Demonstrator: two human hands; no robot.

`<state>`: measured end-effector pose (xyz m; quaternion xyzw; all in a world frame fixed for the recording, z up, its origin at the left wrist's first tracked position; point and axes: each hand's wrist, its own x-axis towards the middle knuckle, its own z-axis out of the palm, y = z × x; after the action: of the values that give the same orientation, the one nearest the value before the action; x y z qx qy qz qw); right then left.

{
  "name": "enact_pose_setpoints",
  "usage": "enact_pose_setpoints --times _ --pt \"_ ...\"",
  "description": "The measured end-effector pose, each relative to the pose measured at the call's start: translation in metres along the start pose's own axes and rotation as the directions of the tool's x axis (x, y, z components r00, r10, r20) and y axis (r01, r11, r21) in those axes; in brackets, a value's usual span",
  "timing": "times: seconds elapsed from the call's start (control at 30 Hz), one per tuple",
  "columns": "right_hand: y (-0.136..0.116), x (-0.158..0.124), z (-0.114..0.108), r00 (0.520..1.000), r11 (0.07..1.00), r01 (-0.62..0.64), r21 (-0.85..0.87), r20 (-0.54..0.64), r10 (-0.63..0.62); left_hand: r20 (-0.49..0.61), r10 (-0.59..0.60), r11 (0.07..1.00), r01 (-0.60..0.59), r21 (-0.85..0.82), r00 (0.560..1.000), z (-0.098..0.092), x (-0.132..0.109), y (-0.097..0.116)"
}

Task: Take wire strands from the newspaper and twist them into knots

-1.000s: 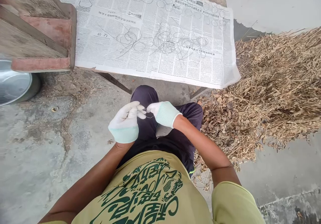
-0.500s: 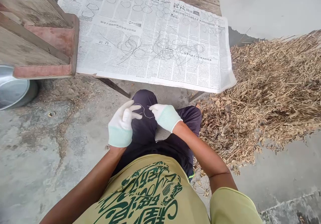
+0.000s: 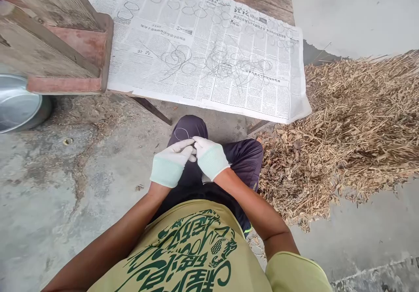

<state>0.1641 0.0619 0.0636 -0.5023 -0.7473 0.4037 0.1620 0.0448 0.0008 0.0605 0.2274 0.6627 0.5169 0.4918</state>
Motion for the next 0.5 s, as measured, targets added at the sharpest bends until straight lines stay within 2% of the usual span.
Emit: enact_pose_setpoints --times 0.07,0.17,0.3,0.43,0.5 --pt "0.004 0.000 0.002 0.999 0.999 0.028 -0.032 0.022 -0.028 -0.017 -0.029 1.000 0.029 -0.002 0.999 0.003 -0.001 -0.002" --pt "0.014 0.004 0.003 0.989 0.991 0.094 -0.095 0.125 -0.082 -0.044 -0.066 0.997 0.068 0.037 0.997 0.007 -0.004 -0.010" --pt "0.021 0.009 -0.002 0.962 0.970 0.152 -0.192 0.255 -0.100 0.006 -0.130 0.988 0.129 0.089 0.991 0.010 -0.005 -0.023" --pt "0.009 0.007 -0.022 0.953 0.959 0.134 -0.249 0.297 -0.056 0.026 -0.104 0.993 0.102 0.064 0.994 0.006 0.001 -0.024" --pt "0.000 0.007 -0.036 0.954 0.970 0.079 -0.231 0.301 -0.006 0.007 -0.080 0.988 0.079 0.133 0.997 0.002 0.004 -0.021"
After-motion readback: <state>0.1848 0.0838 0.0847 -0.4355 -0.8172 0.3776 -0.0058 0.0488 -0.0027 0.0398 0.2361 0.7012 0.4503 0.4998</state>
